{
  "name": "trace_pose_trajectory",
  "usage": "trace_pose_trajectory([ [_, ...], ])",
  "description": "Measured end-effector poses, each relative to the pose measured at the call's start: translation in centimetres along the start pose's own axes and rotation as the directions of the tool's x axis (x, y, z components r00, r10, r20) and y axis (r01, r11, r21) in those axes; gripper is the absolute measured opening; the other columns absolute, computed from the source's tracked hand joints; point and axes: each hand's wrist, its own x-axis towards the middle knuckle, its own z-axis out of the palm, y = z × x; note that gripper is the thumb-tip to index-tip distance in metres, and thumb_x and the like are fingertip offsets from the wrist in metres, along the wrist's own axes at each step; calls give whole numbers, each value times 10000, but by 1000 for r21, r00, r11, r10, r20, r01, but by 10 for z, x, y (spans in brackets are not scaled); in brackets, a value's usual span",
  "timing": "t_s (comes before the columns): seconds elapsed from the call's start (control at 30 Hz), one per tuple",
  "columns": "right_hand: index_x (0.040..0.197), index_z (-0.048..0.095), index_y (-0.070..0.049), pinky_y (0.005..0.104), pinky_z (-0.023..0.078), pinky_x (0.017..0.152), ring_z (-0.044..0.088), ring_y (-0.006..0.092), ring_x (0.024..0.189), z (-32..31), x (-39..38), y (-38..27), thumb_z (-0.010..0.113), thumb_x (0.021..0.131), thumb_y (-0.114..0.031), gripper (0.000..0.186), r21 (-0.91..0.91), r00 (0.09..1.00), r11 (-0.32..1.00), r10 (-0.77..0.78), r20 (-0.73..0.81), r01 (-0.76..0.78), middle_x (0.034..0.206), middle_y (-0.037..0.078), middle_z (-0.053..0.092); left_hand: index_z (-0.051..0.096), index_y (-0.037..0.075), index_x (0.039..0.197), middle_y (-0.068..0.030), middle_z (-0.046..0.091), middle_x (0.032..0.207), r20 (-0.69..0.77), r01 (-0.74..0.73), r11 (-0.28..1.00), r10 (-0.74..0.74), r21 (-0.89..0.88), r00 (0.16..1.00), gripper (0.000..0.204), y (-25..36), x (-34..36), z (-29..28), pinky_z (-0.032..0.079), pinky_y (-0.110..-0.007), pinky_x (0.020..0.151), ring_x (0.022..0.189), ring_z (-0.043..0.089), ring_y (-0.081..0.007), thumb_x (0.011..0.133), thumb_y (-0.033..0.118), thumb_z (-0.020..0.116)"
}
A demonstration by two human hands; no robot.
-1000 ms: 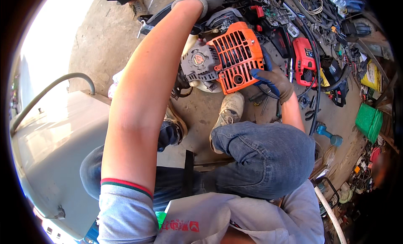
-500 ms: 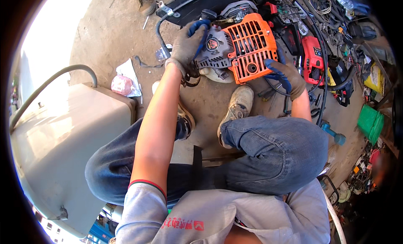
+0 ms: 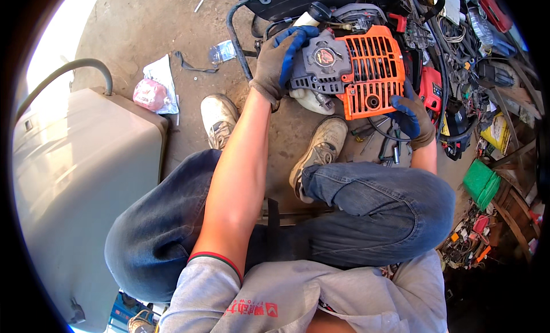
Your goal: The person is repairing a small engine in a cluttered workshop. They use a screwdriver to adjust components and a power tool to work on the engine casing. The person also retrieves a tool from a green bucket.
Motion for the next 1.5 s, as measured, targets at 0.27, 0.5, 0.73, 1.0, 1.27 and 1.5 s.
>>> trace_pose_trajectory([
  [0.27, 1586, 257, -14, 339, 379, 1093, 494, 228, 1317, 10, -16, 12, 686, 775, -110, 923, -187, 991, 973, -134, 21, 135, 1480, 132, 486, 641, 6, 1238, -114, 704, 1123, -313, 16, 987, -66, -158, 947, 300, -9, 21, -8, 525, -280, 902, 989, 658, -161, 1032, 204, 549],
  [0.5, 1579, 278, -45, 390, 411, 1093, 507, 244, 1326, 7, -20, 14, 723, 755, -96, 938, -98, 1000, 995, 1, -9, -2, 1473, 109, 498, 528, 54, 1437, -172, 672, 1239, -196, 355, 920, -322, 166, 926, 531, -15, 30, -11, 499, -313, 949, 1102, 644, -217, 993, 341, 587],
  [0.73, 1610, 211, -77, 406, 422, 1084, 502, 259, 1337, -1, -24, 22, 698, 748, -82, 990, -45, 999, 998, 36, -4, -36, 1516, 115, 452, 503, 45, 1452, -190, 631, 1316, -191, 365, 907, -329, 209, 925, 551, -2, 25, -8, 484, -316, 992, 1157, 623, -222, 980, 310, 605],
  [1.0, 1598, 239, -85, 461, 458, 1077, 495, 301, 1362, -27, -33, 37, 755, 768, -54, 978, 3, 993, 995, 101, 54, -101, 1521, 141, 457, 507, 5, 1425, -159, 630, 1307, -117, 359, 933, -358, -15, 926, 509, -7, 30, -7, 484, -294, 990, 1138, 608, -191, 969, 191, 632],
  [1.27, 1547, 340, -83, 511, 478, 1049, 528, 333, 1334, -38, -50, 61, 728, 680, 78, 963, -35, 973, 972, 232, 11, -232, 1467, 154, 524, 543, 7, 1396, -123, 619, 1310, -4, 285, 949, -287, 136, 958, 460, -11, 29, -7, 476, -294, 1017, 1166, 584, -171, 980, 168, 652],
  [1.5, 1525, 353, -48, 548, 478, 1055, 546, 370, 1311, -53, -45, 85, 741, 650, 66, 964, -280, 983, 945, 180, 18, -168, 1447, 178, 532, 565, 46, 1387, -115, 645, 1280, 25, 327, 939, -332, 104, 943, 458, -9, 35, -9, 492, -299, 995, 1124, 607, -172, 951, 154, 657],
])
